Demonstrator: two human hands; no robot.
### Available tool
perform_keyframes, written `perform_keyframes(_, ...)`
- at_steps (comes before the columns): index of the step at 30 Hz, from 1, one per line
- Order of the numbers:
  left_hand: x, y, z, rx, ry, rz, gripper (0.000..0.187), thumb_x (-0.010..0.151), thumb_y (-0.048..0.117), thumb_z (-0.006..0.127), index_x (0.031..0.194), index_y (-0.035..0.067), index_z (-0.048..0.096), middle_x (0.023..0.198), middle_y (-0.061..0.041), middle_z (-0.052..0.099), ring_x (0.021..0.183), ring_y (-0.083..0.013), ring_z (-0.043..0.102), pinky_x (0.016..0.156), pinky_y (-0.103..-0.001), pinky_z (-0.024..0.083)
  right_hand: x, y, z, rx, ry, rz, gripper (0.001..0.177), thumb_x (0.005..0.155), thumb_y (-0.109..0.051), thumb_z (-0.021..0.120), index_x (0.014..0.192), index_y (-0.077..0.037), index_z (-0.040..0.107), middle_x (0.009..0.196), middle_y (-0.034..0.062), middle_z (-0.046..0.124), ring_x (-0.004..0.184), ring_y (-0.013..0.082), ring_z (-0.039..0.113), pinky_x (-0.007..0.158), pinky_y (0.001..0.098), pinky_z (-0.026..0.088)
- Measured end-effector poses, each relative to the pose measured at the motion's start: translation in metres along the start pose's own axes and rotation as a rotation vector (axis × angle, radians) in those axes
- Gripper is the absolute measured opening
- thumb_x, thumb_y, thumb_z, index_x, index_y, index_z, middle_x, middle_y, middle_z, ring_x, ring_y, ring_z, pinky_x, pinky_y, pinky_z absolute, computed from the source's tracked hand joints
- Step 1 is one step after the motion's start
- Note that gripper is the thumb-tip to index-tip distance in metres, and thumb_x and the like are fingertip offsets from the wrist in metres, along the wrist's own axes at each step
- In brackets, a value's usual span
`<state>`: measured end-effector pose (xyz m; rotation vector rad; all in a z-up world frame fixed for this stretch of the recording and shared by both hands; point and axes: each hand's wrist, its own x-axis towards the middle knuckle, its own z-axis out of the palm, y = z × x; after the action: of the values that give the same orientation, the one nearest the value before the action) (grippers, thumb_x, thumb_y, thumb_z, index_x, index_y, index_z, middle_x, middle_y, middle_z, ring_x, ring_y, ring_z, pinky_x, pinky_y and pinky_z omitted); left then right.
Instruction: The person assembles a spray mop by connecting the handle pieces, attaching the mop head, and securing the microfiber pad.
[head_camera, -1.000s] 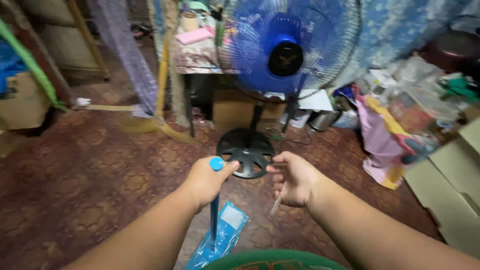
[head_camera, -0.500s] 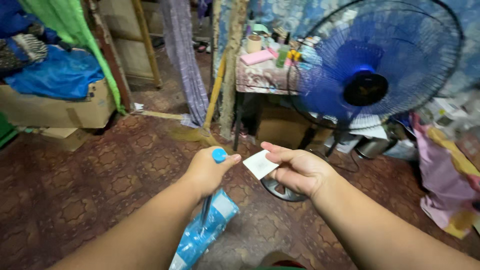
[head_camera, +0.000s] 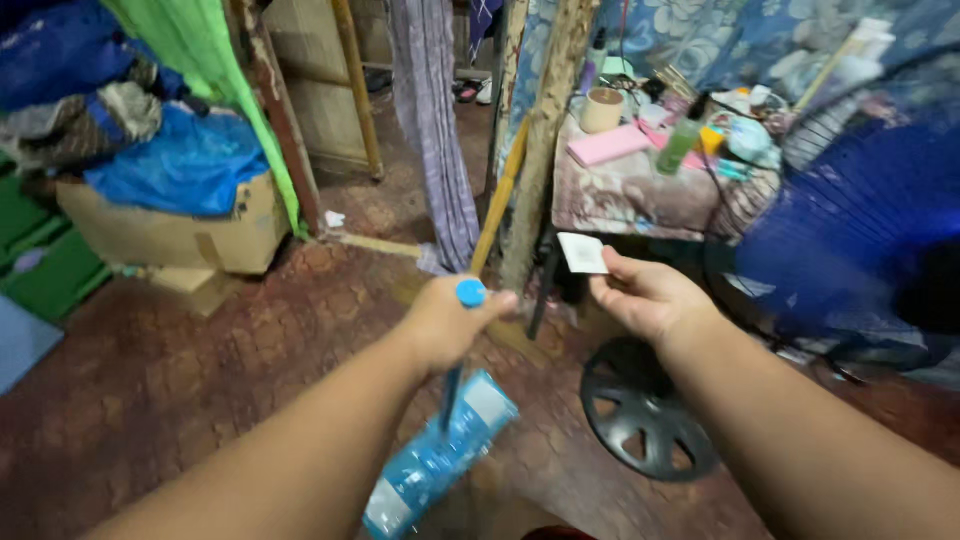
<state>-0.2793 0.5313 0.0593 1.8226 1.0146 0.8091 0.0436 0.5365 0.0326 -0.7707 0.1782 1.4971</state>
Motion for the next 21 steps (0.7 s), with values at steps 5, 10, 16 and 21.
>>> perform_keyframes(5, 0.139, -0.013, -0.026, 0.041, -0.155, -0.122, 0.041, 0.089, 0.042, 0.074, 0.075, 0.005, 0.067, 0.063, -0.003, 0.062, 0.06, -0.0142, 0.049, 0.059, -0.037, 0.048, 0.145, -0.094, 0.027, 0.115, 0.163, -0.089, 0.02, 0.092, -0.006, 0.071, 0.112, -0.004, 0.07, 0.106, 0.0073, 0.073, 0.097, 0.0213, 0.07, 0.085, 0.0368, 0.06)
perform_keyframes(10, 0.249, -0.013, -0.025, -0.09, -0.199, -0.284, 0.04, 0.089, 0.04, 0.077, 0.074, 0.004, 0.067, 0.065, 0.0, 0.061, 0.061, -0.014, 0.047, 0.059, -0.036, 0.045, 0.247, -0.177, 0.041, 0.257, 0.362, -0.218, 0.015, 0.093, -0.007, 0.069, 0.107, -0.006, 0.07, 0.1, 0.0052, 0.073, 0.09, 0.0189, 0.069, 0.079, 0.0391, 0.06)
perform_keyframes(16, 0.325, -0.01, -0.03, -0.1, -0.242, -0.349, 0.034, 0.089, 0.038, 0.076, 0.078, 0.007, 0.066, 0.068, -0.001, 0.061, 0.063, -0.0134, 0.048, 0.062, -0.036, 0.047, 0.327, -0.239, 0.033, 0.266, 0.456, -0.318, 0.012, 0.095, -0.008, 0.064, 0.105, -0.005, 0.068, 0.096, 0.0075, 0.071, 0.085, 0.0201, 0.068, 0.076, 0.0386, 0.06)
perform_keyframes(21, 0.355, -0.013, -0.026, -0.085, -0.291, -0.346, 0.036, 0.09, 0.037, 0.075, 0.076, 0.006, 0.064, 0.066, -0.001, 0.057, 0.063, -0.0139, 0.046, 0.06, -0.037, 0.046, 0.365, -0.269, 0.023, 0.224, 0.5, -0.364, 0.011, 0.096, -0.009, 0.059, 0.103, -0.004, 0.067, 0.092, 0.0095, 0.069, 0.08, 0.021, 0.067, 0.073, 0.0382, 0.06)
